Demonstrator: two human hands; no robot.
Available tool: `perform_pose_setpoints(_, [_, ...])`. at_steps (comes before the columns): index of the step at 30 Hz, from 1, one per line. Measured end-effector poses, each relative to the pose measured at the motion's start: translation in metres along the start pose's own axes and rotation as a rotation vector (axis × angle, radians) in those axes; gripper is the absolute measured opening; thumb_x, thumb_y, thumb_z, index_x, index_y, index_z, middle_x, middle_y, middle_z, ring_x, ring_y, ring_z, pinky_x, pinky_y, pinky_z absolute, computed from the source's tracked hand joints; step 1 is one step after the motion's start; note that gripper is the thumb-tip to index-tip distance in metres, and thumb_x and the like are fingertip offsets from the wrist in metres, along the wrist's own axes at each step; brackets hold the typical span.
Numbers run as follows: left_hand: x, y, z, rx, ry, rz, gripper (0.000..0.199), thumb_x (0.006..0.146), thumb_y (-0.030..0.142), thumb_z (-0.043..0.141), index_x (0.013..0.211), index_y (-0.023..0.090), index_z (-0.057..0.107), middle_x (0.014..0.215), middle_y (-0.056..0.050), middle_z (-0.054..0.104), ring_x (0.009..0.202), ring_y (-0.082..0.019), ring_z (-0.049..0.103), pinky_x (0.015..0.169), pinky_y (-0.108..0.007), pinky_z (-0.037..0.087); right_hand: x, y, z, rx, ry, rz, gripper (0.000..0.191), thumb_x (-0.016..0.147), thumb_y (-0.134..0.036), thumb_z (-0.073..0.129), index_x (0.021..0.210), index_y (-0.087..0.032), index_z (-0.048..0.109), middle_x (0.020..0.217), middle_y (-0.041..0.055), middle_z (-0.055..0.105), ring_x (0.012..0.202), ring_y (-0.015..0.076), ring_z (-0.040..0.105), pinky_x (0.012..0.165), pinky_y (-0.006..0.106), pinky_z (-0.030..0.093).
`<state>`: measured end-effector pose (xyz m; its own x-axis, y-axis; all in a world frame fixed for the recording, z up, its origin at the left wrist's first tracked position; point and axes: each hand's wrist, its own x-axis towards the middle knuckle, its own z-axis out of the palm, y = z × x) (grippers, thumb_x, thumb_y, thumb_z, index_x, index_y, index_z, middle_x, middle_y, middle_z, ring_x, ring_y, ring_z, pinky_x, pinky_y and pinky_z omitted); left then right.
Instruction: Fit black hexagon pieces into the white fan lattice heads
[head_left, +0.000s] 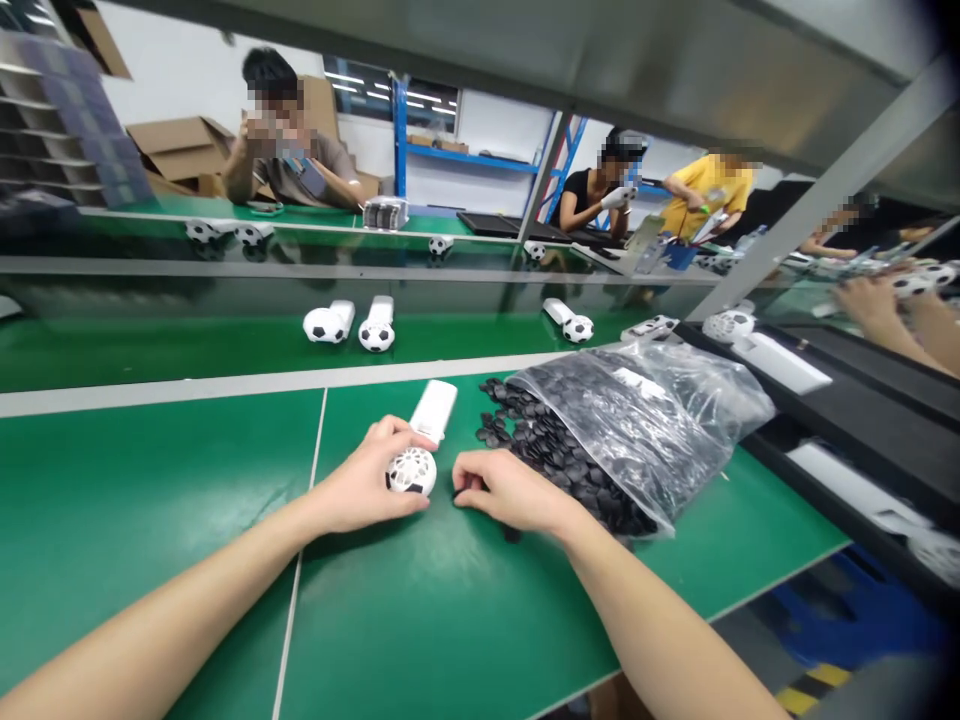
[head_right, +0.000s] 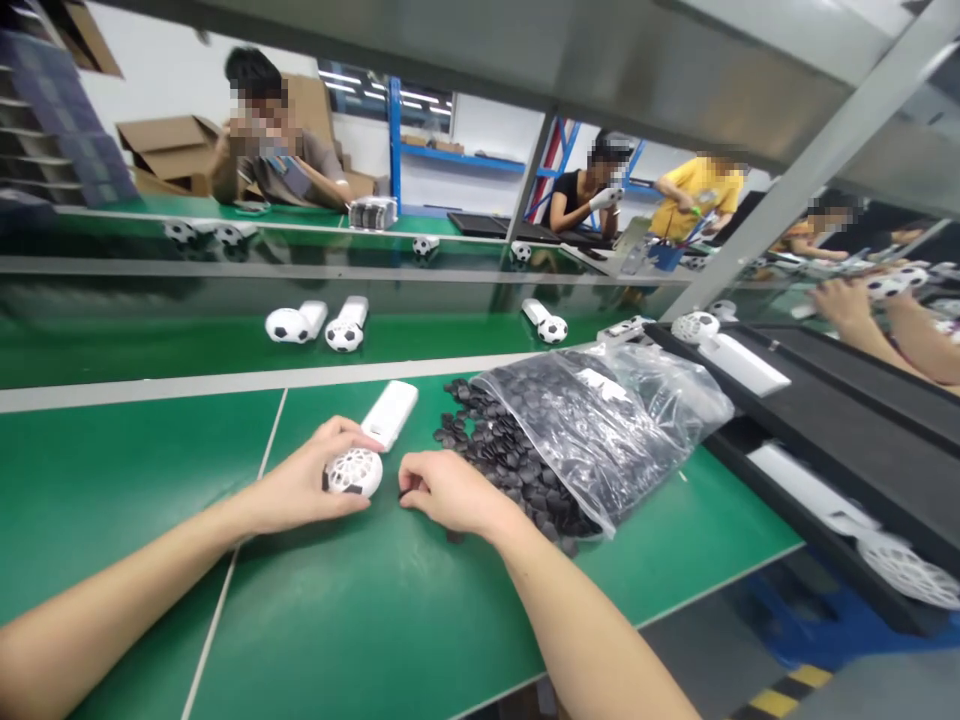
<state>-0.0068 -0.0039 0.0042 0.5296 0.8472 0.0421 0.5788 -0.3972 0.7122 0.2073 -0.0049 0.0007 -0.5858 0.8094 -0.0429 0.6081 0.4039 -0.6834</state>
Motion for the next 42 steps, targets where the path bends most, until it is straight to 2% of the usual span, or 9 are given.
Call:
perform_pose_setpoints(4, [-0.002,-0.002,-0.015,-0.098,-0.148,0.074,0.050,0.065,0.014,0.057,0.113,0.026,0.047,0.113,-0.003,0.044,0.103,-0.020,0.050,0.089,-0.033,0.043,-0.001,-0.007,-0.002,0.251,0.098,0.009,0.008,0.079,-0.016,0.054,0.083,-0.020,0.059,0.070,-0.0036,0.058,0.062,0.0093,0.054,0.059,0.020,0.043])
perform_pose_setpoints(8, [-0.001,-0.005,-0.019,-0.121,-0.176,0.072,0.052,0.065,0.013,0.056,0.114,0.025,0.046,0.116,-0.003,0.045,0.105,-0.021,0.049,0.092,-0.032,0.041,0.001,-0.008,0.002,0.389,0.179,0.032,0.014,0.077,-0.018,0.057,0.090,-0.019,0.064,0.075,-0.0007,0.063,0.065,0.0109,0.058,0.062,0.022,0.046])
perform_pose_setpoints(15, [-0.001,-0.003,-0.013,-0.084,-0.150,0.011,0.048,0.066,0.018,0.055,0.113,0.024,0.046,0.118,-0.003,0.044,0.107,-0.022,0.048,0.092,-0.034,0.040,0.007,-0.003,0.013,0.132,0.354,-0.256,0.007,0.078,-0.020,0.062,0.081,-0.021,0.069,0.080,0.0015,0.065,0.077,0.0132,0.059,0.074,0.026,0.046])
perform_pose_setpoints(18, [-0.001,-0.001,-0.009,-0.059,-0.100,-0.015,0.045,0.067,0.023,0.057,0.111,0.024,0.047,0.116,-0.004,0.045,0.105,-0.022,0.048,0.091,-0.034,0.040,0.007,-0.003,0.014,0.105,0.334,-0.322,0.004,0.079,-0.018,0.062,0.080,-0.018,0.066,0.077,0.0014,0.065,0.074,0.0130,0.059,0.073,0.026,0.047])
perform_pose_setpoints(22, [0.000,0.002,0.000,-0.024,-0.028,-0.029,0.046,0.065,0.028,0.061,0.109,0.023,0.047,0.113,-0.004,0.046,0.103,-0.022,0.049,0.090,-0.036,0.041,0.008,-0.004,0.015,-0.063,0.276,-0.473,0.012,0.085,-0.015,0.051,0.086,-0.017,0.063,0.086,0.0050,0.063,0.083,0.0153,0.056,0.075,0.028,0.046])
perform_pose_setpoints(26, [0.000,0.003,0.008,-0.013,0.079,-0.008,0.039,0.067,0.031,0.062,0.103,0.022,0.049,0.107,-0.004,0.049,0.102,-0.023,0.049,0.090,-0.037,0.040,0.012,-0.006,0.018,-0.114,0.293,-0.559,0.016,0.087,-0.012,0.046,0.084,-0.017,0.061,0.086,0.0062,0.061,0.083,0.0154,0.054,0.074,0.028,0.045])
perform_pose_setpoints(32, [-0.002,0.001,0.017,-0.021,0.161,0.028,0.030,0.071,0.026,0.055,0.100,0.022,0.050,0.103,-0.004,0.050,0.098,-0.022,0.050,0.087,-0.037,0.041,0.021,0.000,0.023,0.100,0.395,-0.363,0.010,0.076,-0.020,0.064,0.073,-0.018,0.055,0.071,-0.0013,0.056,0.069,0.0113,0.053,0.066,0.023,0.043])
perform_pose_setpoints(38, [-0.002,0.002,0.025,-0.018,0.262,0.058,0.028,0.068,0.020,0.055,0.095,0.020,0.049,0.097,-0.004,0.052,0.094,-0.021,0.052,0.083,-0.035,0.042,0.028,0.004,0.023,-0.007,0.427,-0.301,0.018,0.073,-0.032,0.068,0.073,-0.019,0.055,0.075,-0.0009,0.055,0.075,0.0134,0.051,0.070,0.026,0.042])
perform_pose_setpoints(42, [-0.011,0.002,0.004,-0.074,0.268,0.037,0.029,0.066,0.018,0.055,0.095,0.022,0.050,0.101,-0.003,0.054,0.092,-0.020,0.054,0.080,-0.032,0.044,0.016,0.002,0.004,-0.093,0.525,-0.152,0.024,0.074,-0.035,0.066,0.087,-0.019,0.055,0.091,0.0031,0.057,0.085,0.0158,0.052,0.073,0.026,0.044])
